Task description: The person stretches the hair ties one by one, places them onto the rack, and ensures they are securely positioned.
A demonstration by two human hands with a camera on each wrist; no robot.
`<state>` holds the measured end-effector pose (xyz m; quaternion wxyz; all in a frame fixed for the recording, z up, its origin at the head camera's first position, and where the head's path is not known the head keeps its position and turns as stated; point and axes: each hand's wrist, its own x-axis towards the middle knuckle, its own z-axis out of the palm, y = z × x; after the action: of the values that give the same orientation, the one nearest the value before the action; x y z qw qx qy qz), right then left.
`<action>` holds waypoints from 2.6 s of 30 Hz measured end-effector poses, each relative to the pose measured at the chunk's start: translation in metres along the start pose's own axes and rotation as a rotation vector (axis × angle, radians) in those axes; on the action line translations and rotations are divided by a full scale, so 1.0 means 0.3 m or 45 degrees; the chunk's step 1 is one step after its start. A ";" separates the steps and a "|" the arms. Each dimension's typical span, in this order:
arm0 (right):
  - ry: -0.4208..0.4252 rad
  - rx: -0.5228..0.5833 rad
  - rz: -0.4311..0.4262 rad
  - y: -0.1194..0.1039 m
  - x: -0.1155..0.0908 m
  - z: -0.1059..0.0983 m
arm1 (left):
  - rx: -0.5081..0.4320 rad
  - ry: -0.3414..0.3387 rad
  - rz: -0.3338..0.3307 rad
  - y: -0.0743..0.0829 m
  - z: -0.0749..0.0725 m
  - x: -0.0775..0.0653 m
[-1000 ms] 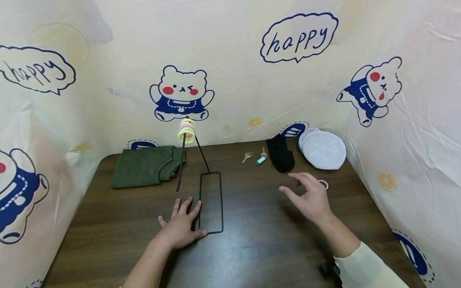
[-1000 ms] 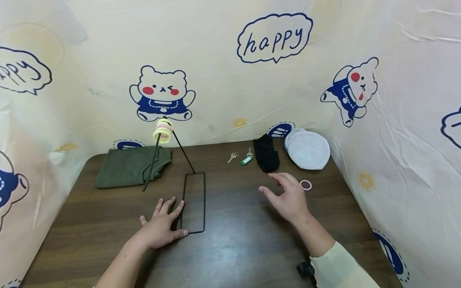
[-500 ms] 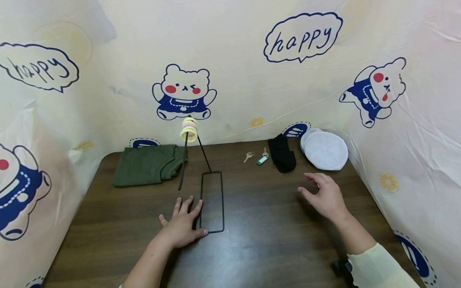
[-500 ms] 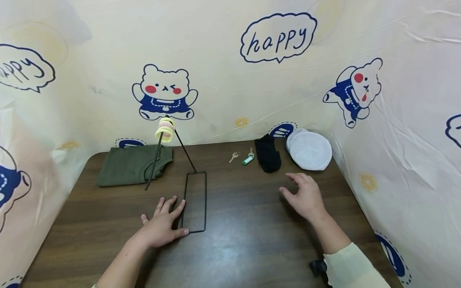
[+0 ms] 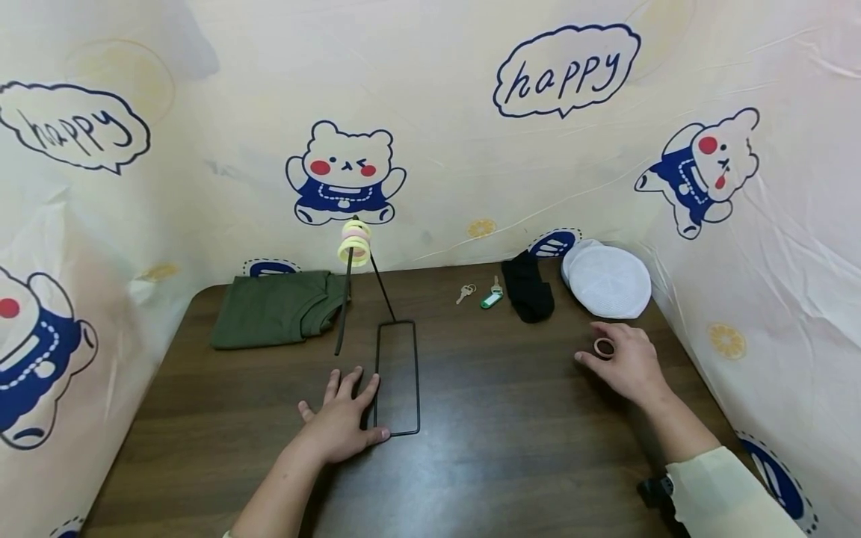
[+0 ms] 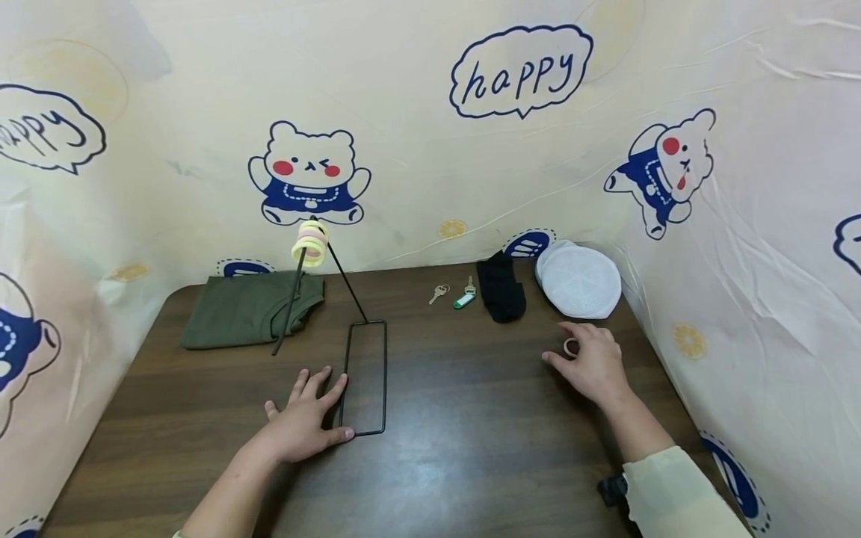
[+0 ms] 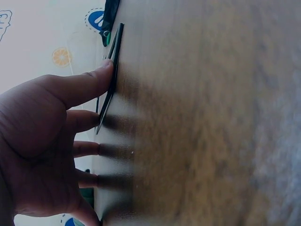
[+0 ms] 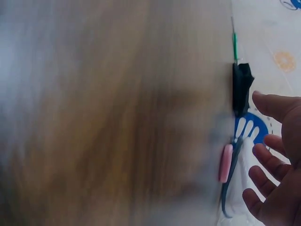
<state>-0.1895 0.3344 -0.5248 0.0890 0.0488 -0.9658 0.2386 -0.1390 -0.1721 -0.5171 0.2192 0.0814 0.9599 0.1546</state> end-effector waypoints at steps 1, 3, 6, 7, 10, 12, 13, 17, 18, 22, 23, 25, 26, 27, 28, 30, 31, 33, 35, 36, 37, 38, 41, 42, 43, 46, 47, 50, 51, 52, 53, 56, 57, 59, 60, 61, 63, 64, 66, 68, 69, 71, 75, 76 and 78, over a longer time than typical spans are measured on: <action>-0.013 -0.011 0.009 0.008 0.002 -0.002 | 0.002 -0.001 -0.002 -0.001 0.001 0.000; -0.037 -0.024 0.031 0.021 0.005 -0.007 | 0.001 -0.001 -0.003 -0.001 0.002 0.000; -0.070 -0.033 0.062 0.035 0.007 -0.015 | 0.003 0.002 0.000 0.000 0.002 0.001; -0.080 -0.039 0.068 0.040 0.008 -0.017 | 0.004 0.002 0.000 0.001 0.002 0.001; -0.120 -0.063 0.087 0.055 0.009 -0.023 | 0.004 0.001 0.001 0.004 0.002 0.001; -0.149 -0.077 0.098 0.065 0.011 -0.026 | 0.003 0.000 0.001 0.004 0.003 0.000; -0.164 -0.079 0.104 0.070 0.011 -0.027 | 0.002 0.000 0.000 0.005 0.003 0.000; -0.227 -0.090 0.139 0.091 0.012 -0.028 | 0.003 0.002 0.003 0.003 0.005 0.001; -0.239 -0.088 0.150 0.096 0.012 -0.027 | 0.004 0.003 0.003 0.003 0.005 0.001; -0.275 -0.087 0.180 0.107 0.014 -0.025 | 0.007 0.011 0.007 0.003 0.004 0.001; -0.280 -0.085 0.183 0.108 0.014 -0.026 | 0.007 0.012 0.007 0.003 0.004 0.001; -0.278 -0.083 0.187 0.107 0.015 -0.026 | 0.008 0.014 0.005 0.003 0.004 0.000; -0.274 -0.081 0.189 0.106 0.016 -0.025 | 0.009 0.014 0.005 0.003 0.004 0.000; -0.271 -0.079 0.191 0.106 0.016 -0.025 | 0.009 0.013 0.004 0.002 0.004 0.000; -0.266 -0.079 0.194 0.105 0.016 -0.025 | 0.009 0.012 0.003 0.002 0.004 0.000; -0.256 -0.078 0.199 0.105 0.017 -0.025 | 0.004 0.010 0.001 0.001 0.004 0.000; -0.253 -0.078 0.202 0.105 0.017 -0.025 | 0.002 0.010 0.001 0.000 0.004 0.000; -0.249 -0.077 0.208 0.104 0.018 -0.023 | -0.001 0.010 0.000 -0.001 0.004 0.000; -0.252 -0.074 0.212 0.104 0.019 -0.023 | -0.003 0.010 0.000 -0.002 0.004 0.000; -0.254 -0.072 0.213 0.104 0.019 -0.023 | -0.002 0.010 0.000 -0.003 0.005 -0.001; -0.255 -0.070 0.214 0.103 0.018 -0.023 | -0.002 0.011 0.001 -0.003 0.005 -0.001; -0.255 -0.067 0.213 0.102 0.017 -0.023 | -0.003 0.011 0.001 -0.004 0.006 -0.001; -0.239 -0.057 0.200 0.097 0.012 -0.020 | -0.003 0.015 0.003 -0.005 0.007 -0.001; -0.226 -0.053 0.193 0.096 0.009 -0.017 | -0.003 0.017 0.003 -0.005 0.007 -0.001; -0.210 -0.050 0.185 0.095 0.007 -0.015 | -0.003 0.018 0.005 -0.006 0.007 0.000; -0.156 -0.032 0.160 0.091 -0.001 -0.011 | -0.001 0.025 0.009 -0.006 0.007 0.001; -0.140 -0.024 0.148 0.090 -0.003 -0.011 | -0.002 0.026 0.010 -0.005 0.007 0.001; -0.121 0.007 0.105 0.085 -0.003 -0.011 | -0.001 0.029 0.010 -0.004 0.005 0.001; -0.123 0.016 0.091 0.082 -0.002 -0.011 | -0.001 0.029 0.008 -0.004 0.004 0.001; -0.124 0.024 0.077 0.080 -0.001 -0.011 | -0.002 0.028 0.007 -0.003 0.003 0.001; -0.127 0.032 0.067 0.076 0.000 -0.010 | -0.002 0.027 0.006 -0.002 0.003 0.001; -0.126 0.048 0.054 0.061 0.003 -0.010 | 0.001 0.029 0.009 -0.001 0.001 0.002; -0.123 0.052 0.053 0.054 0.004 -0.010 | 0.000 0.029 0.009 0.000 0.001 0.002; -0.122 0.066 0.049 0.037 0.006 -0.009 | 0.001 0.029 0.009 0.001 0.000 0.001; -0.125 0.072 0.046 0.026 0.007 -0.009 | 0.003 0.028 0.008 0.001 0.000 0.001; -0.127 0.078 0.043 0.016 0.008 -0.009 | 0.004 0.026 0.006 0.002 0.000 0.001; -0.130 0.097 0.040 -0.005 0.012 -0.008 | 0.002 0.022 0.001 0.002 0.000 -0.001; -0.130 0.107 0.037 -0.015 0.013 -0.007 | 0.003 0.022 0.000 0.002 0.000 -0.001; -0.118 0.117 0.030 -0.035 0.016 -0.004 | 0.004 0.021 0.000 0.001 0.001 -0.002; -0.106 0.124 0.016 -0.050 0.020 0.001 | 0.003 0.018 -0.001 0.001 0.001 -0.002; -0.101 0.126 0.007 -0.057 0.021 0.003 | 0.002 0.016 -0.002 0.001 0.001 -0.002; -0.092 0.120 -0.013 -0.070 0.023 0.009 | 0.001 0.012 -0.003 0.002 0.001 -0.003; -0.065 0.124 -0.073 -0.096 0.025 0.017 | 0.001 0.013 -0.003 0.003 0.000 -0.004; -0.055 0.125 -0.092 -0.105 0.025 0.018 | 0.002 0.015 -0.001 0.003 0.000 -0.004; -0.035 0.131 -0.133 -0.123 0.025 0.019 | 0.004 0.017 0.002 0.004 -0.001 -0.005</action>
<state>-0.1927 0.2986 -0.5117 0.0854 0.1068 -0.9495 0.2824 -0.1377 -0.1713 -0.5158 0.2123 0.0815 0.9616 0.1539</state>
